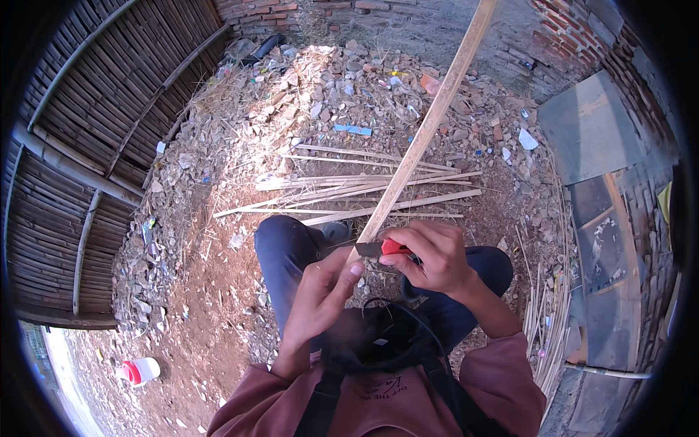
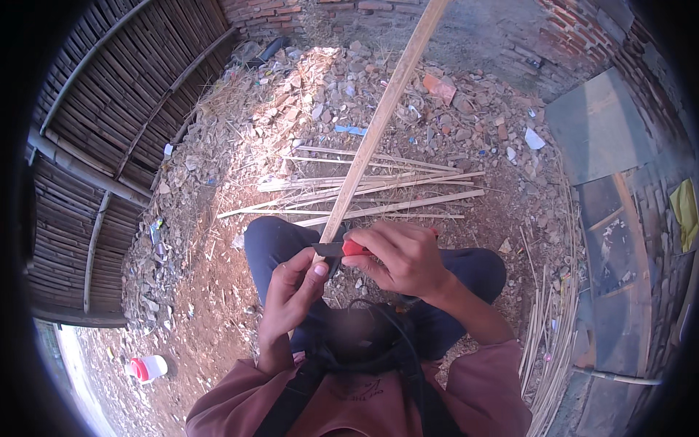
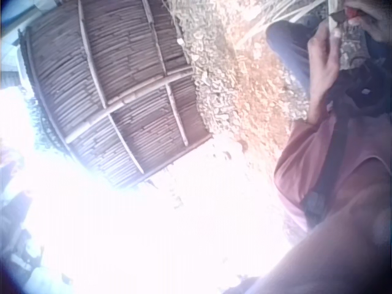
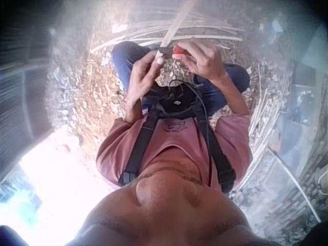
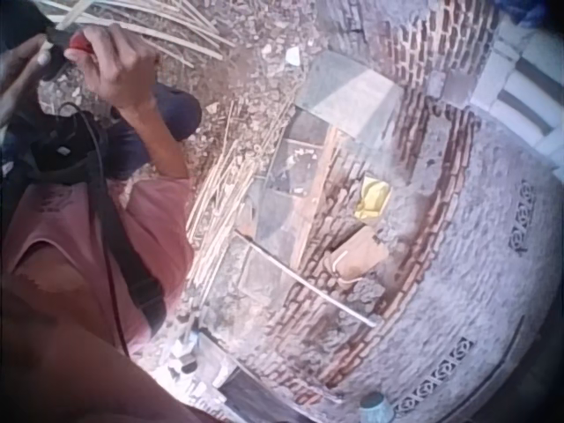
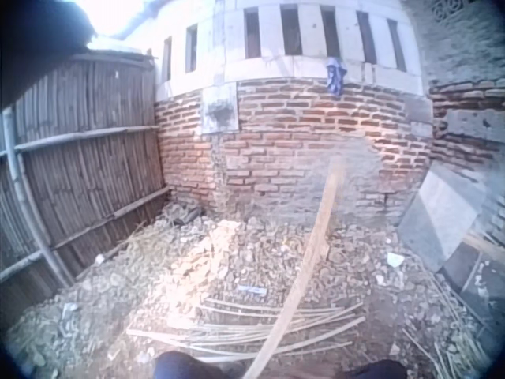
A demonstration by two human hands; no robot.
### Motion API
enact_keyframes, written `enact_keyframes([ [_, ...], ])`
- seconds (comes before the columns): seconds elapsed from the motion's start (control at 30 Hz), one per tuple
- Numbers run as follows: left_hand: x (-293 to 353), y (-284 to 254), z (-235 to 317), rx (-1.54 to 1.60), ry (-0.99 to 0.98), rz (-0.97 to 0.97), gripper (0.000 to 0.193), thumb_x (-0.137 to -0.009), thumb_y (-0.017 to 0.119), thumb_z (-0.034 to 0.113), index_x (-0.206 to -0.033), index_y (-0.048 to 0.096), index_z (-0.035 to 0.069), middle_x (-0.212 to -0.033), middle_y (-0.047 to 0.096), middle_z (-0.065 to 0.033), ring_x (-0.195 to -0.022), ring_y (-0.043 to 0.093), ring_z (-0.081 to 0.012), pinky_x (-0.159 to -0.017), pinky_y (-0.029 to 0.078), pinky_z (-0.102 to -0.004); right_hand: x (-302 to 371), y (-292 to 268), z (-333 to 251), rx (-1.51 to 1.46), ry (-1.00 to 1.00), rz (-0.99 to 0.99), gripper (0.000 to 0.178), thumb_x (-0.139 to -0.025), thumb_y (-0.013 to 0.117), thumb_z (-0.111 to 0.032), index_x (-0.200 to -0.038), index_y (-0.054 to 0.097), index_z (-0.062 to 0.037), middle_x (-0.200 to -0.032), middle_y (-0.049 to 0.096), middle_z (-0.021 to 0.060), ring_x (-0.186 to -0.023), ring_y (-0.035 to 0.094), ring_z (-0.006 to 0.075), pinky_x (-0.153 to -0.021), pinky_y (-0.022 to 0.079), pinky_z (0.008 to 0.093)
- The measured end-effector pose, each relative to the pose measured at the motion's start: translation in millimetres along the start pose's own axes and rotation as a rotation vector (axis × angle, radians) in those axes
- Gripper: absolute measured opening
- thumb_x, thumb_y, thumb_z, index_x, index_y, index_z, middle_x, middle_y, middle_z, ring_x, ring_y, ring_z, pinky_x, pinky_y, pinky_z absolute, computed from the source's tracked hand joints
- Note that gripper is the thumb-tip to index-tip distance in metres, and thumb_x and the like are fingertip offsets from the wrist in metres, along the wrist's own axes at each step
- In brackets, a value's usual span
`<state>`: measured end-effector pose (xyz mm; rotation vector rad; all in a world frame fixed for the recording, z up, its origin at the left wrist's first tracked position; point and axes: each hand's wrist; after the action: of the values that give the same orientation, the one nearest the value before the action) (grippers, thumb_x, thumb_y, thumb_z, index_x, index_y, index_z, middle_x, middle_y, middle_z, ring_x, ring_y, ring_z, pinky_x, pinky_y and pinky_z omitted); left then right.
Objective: The person whittles and shapes a long strip of bamboo using a small red-handled knife.
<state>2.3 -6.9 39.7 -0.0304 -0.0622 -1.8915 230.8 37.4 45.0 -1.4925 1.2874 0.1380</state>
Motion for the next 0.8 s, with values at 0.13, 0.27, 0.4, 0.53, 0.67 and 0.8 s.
enact_keyframes([
  [0.13, -2.3, -2.6, -6.4, -0.076, 0.046, 0.004, 0.022, -0.112, 0.058, 0.019, -0.121, 0.067, 0.001, -0.075, 0.049, 0.0102, -0.065, 0.039, 0.0008, -0.056, 0.031, -0.0206, 1.0, 5.9, -1.8, 0.018, 0.009, -0.019, 0.030, -0.087, 0.085, -0.033, -0.104, 0.073, -0.0106, -0.077, 0.067, 0.0028, -0.065, 0.070, 0.0213, -0.057, 0.054, 0.0356],
  [0.27, -2.9, -5.9, -12.5, -0.200, 0.079, 0.031, 0.017, -0.110, 0.063, 0.016, -0.115, 0.068, 0.000, -0.076, 0.053, 0.0090, -0.068, 0.042, 0.0002, -0.058, 0.034, -0.0215, 1.0, 6.6, -3.2, 0.014, 0.003, -0.018, 0.030, -0.088, 0.085, -0.032, -0.105, 0.073, -0.0106, -0.076, 0.065, 0.0027, -0.065, 0.069, 0.0212, -0.057, 0.054, 0.0353],
  [0.4, -3.3, -0.8, -5.3, -0.269, 0.084, 0.074, 0.016, -0.107, 0.067, 0.014, -0.112, 0.070, -0.001, -0.079, 0.061, 0.0059, -0.072, 0.047, -0.0011, -0.063, 0.039, -0.0222, 2.7, 8.7, -4.7, 0.036, -0.021, -0.046, 0.031, -0.088, 0.084, -0.032, -0.108, 0.074, -0.0109, -0.075, 0.063, 0.0023, -0.062, 0.067, 0.0212, -0.055, 0.053, 0.0359],
  [0.53, -3.6, 1.5, -5.3, -0.256, 0.129, 0.111, 0.018, -0.108, 0.066, 0.015, -0.114, 0.070, -0.002, -0.082, 0.066, 0.0038, -0.075, 0.050, -0.0024, -0.066, 0.043, -0.0228, 1.4, 11.0, -4.4, 0.023, -0.052, -0.051, 0.032, -0.088, 0.083, -0.032, -0.110, 0.074, -0.0110, -0.074, 0.061, 0.0021, -0.061, 0.066, 0.0212, -0.054, 0.052, 0.0366],
  [0.67, -2.7, 1.6, 0.5, -0.251, 0.103, 0.109, 0.019, -0.108, 0.066, 0.016, -0.114, 0.070, -0.002, -0.083, 0.067, 0.0021, -0.077, 0.052, -0.0033, -0.068, 0.044, -0.0234, 1.4, 11.1, -5.1, 0.036, -0.054, -0.058, 0.032, -0.089, 0.083, -0.032, -0.110, 0.073, -0.0111, -0.074, 0.059, 0.0021, -0.060, 0.065, 0.0211, -0.054, 0.051, 0.0368],
  [0.8, -3.1, 1.4, -2.0, -0.262, 0.128, 0.118, 0.018, -0.108, 0.065, 0.015, -0.111, 0.070, -0.002, -0.081, 0.066, 0.0015, -0.076, 0.051, -0.0040, -0.066, 0.043, -0.0244, 2.5, 13.4, -5.0, 0.035, -0.060, -0.057, 0.032, -0.090, 0.082, -0.033, -0.111, 0.073, -0.0114, -0.073, 0.058, 0.0020, -0.059, 0.064, 0.0207, -0.053, 0.051, 0.0367],
])
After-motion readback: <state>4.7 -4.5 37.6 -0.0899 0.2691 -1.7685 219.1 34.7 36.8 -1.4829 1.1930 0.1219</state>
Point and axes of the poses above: each hand's wrist, its own x-axis away from the middle knuckle, its own y-axis out of the palm, z = x × y
